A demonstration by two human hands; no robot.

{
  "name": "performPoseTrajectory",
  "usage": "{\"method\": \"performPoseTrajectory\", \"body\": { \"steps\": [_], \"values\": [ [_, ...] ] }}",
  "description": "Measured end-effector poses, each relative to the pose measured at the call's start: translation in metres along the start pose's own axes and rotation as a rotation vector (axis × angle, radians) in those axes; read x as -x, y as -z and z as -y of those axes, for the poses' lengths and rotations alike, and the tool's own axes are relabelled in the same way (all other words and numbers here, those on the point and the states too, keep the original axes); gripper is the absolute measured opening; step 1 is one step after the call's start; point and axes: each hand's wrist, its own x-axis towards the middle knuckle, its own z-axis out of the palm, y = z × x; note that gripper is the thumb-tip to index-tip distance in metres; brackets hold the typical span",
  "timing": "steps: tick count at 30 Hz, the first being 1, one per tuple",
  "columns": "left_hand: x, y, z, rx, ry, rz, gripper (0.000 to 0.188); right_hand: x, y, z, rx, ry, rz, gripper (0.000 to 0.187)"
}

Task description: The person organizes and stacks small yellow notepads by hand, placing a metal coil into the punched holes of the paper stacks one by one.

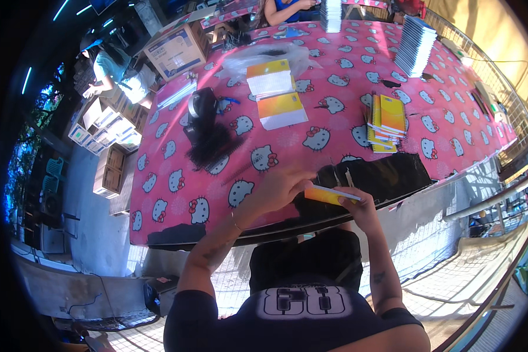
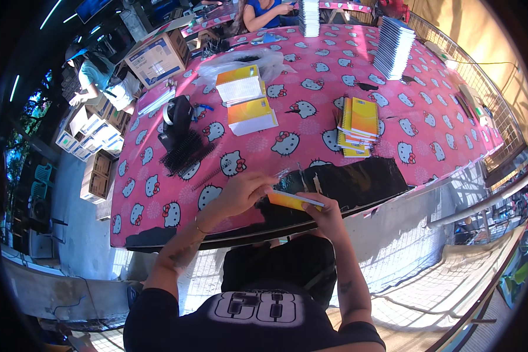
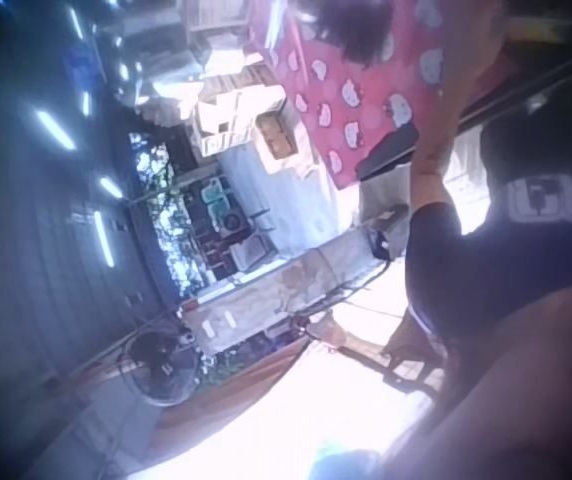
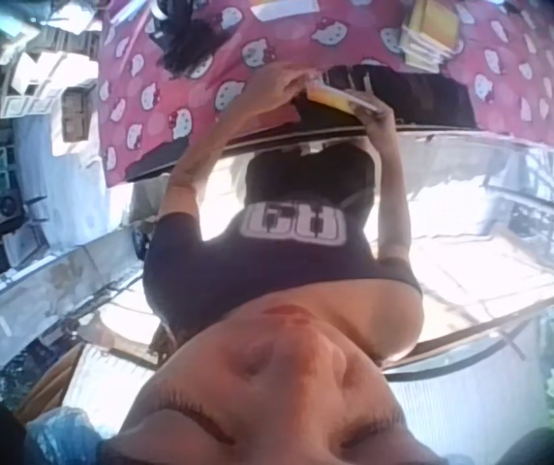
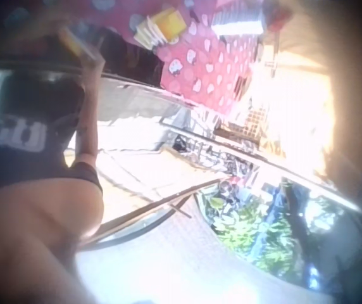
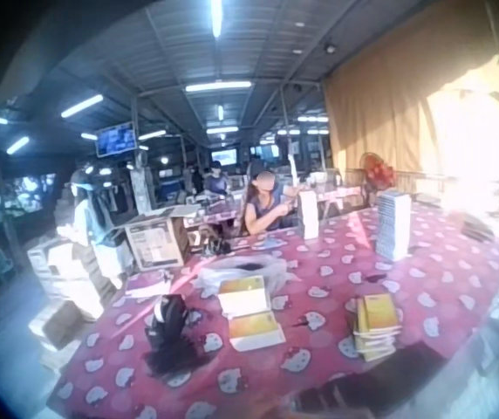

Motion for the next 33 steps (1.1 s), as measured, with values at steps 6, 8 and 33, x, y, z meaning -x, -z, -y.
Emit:
{"method": "performPoseTrajectory", "body": {
  "steps": [6, 8, 33],
  "values": [
    [-0.007, -0.008, -0.051, -0.409, 0.094, -0.035, 0.059, 0.012, -0.004, 0.007, -0.003, -0.018, -0.1, 0.025],
    [0.019, -0.038, -0.064, -0.711, 0.035, -0.213, 0.068, 0.013, -0.009, 0.014, -0.025, -0.031, -0.119, 0.025],
    [0.031, -0.076, -0.059, -0.65, -0.082, -0.155, 0.079, 0.01, 0.0, 0.023, -0.043, 0.01, -0.007, 0.027]
  ]
}}
